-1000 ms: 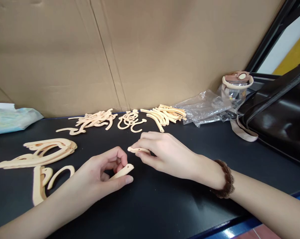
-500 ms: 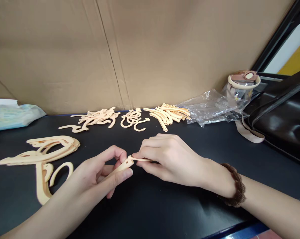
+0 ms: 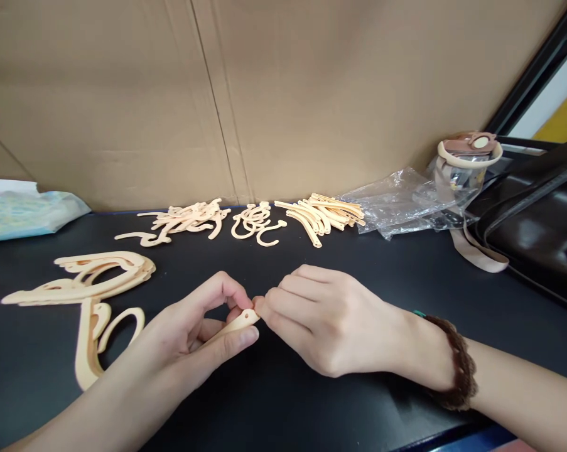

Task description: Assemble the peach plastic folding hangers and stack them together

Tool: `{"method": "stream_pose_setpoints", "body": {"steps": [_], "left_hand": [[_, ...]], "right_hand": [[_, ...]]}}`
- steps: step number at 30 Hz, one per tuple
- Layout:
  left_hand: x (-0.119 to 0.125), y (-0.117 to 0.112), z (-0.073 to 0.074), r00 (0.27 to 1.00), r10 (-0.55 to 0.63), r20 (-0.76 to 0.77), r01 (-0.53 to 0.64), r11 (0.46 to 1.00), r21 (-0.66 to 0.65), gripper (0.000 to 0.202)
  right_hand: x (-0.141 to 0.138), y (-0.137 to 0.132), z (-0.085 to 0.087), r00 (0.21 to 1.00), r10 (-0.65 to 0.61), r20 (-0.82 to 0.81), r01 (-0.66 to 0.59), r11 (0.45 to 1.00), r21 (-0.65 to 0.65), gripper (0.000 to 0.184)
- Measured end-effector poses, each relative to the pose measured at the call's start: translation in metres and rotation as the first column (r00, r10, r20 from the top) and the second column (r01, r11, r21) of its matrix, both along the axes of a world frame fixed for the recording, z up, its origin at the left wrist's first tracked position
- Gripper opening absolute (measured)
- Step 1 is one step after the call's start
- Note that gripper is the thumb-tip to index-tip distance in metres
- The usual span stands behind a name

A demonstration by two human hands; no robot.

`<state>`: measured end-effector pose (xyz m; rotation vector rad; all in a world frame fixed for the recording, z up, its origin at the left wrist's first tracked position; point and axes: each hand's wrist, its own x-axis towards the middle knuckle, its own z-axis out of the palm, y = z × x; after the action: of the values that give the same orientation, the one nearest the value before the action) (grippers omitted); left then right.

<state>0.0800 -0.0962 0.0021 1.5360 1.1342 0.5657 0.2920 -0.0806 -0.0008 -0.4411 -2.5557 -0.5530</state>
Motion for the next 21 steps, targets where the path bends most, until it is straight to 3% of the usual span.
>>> {"method": "stream_pose_setpoints", "body": {"steps": [5, 8, 11, 15, 21], "left_hand": [[0.001, 0.002, -0.001, 0.989, 0.066, 0.129, -0.054, 0.994, -0.097, 0.024], [0.0, 0.003, 0.0, 0.992, 0.071, 0.1, -0.051, 0.981, -0.188, 0.026], [-0.001, 0.007, 0.002, 0.996, 0.014, 0.09, 0.012, 0.959, -0.282, 0.022], [-0.003, 0.011, 0.007, 0.968, -0.049, 0.245, 0.141, 0.916, -0.375, 0.023], [-0.006, 0.011, 0.014, 0.949, -0.069, 0.307, 0.206, 0.874, -0.441, 0.023]], "right_hand": [[0.002, -0.002, -0.004, 0.998, 0.057, -0.03, -0.052, 0.986, 0.157, 0.036], [0.002, -0.004, -0.002, 0.999, 0.054, -0.008, -0.051, 0.978, 0.202, 0.04], [0.002, -0.004, 0.003, 0.998, 0.029, 0.047, -0.04, 0.967, 0.251, 0.039], [0.002, -0.005, 0.003, 0.999, 0.038, 0.001, -0.037, 0.962, 0.272, 0.035], [0.005, -0.003, -0.002, 0.998, 0.047, -0.031, -0.032, 0.927, 0.374, 0.031]]}}
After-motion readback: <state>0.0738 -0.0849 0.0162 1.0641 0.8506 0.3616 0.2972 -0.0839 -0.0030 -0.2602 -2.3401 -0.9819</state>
